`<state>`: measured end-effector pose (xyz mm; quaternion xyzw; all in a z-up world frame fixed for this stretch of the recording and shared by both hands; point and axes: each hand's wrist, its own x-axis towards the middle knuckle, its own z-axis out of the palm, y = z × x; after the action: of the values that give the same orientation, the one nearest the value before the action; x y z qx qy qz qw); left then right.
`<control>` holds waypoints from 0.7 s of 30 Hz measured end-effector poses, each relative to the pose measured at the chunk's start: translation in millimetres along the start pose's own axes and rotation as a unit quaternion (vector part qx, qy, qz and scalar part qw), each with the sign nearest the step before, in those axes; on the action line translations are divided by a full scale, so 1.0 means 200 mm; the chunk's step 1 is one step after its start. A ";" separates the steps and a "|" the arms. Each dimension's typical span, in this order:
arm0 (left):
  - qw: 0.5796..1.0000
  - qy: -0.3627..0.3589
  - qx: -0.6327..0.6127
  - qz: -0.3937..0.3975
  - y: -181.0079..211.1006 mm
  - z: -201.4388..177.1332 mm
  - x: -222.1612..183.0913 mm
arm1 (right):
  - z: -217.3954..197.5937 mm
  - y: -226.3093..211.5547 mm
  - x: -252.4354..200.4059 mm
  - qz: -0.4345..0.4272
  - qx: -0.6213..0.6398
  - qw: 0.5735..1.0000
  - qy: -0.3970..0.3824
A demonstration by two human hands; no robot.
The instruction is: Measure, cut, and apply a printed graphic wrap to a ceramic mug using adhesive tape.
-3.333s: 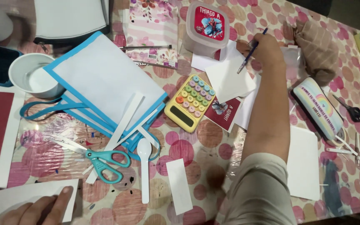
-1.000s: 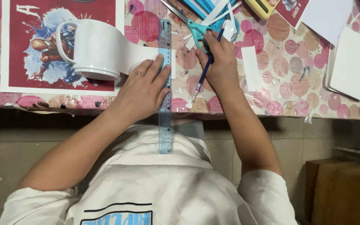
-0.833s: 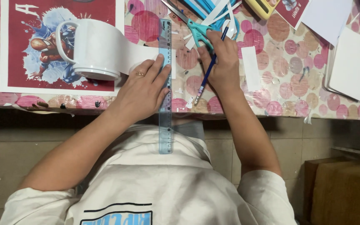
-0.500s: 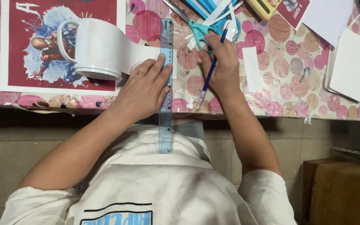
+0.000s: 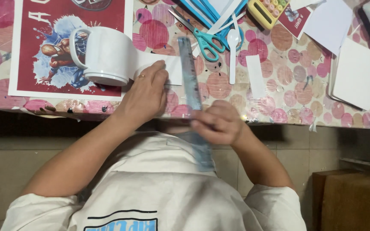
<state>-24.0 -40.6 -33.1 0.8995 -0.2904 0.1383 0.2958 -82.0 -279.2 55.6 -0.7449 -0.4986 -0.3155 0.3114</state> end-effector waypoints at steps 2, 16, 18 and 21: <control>1.000 0.006 0.008 -0.006 0.00 -0.01 0.00 | -0.14 0.03 0.08 0.102 0.093 0.990 0.009; 0.997 0.005 -0.075 0.002 0.10 -0.15 0.03 | 0.22 0.48 0.41 0.605 0.184 0.775 0.024; 0.998 0.000 -0.069 -0.003 0.09 -0.14 0.02 | 0.30 0.52 0.32 0.612 0.140 0.778 -0.011; 0.998 0.008 -0.065 0.006 0.09 -0.13 0.02 | 0.33 0.49 0.32 0.599 0.124 0.790 -0.043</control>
<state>-33.0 -37.5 -2.9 0.8756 -0.3014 0.1280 0.3550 40.8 -223.2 49.4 -0.8617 -0.0003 0.0312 0.5064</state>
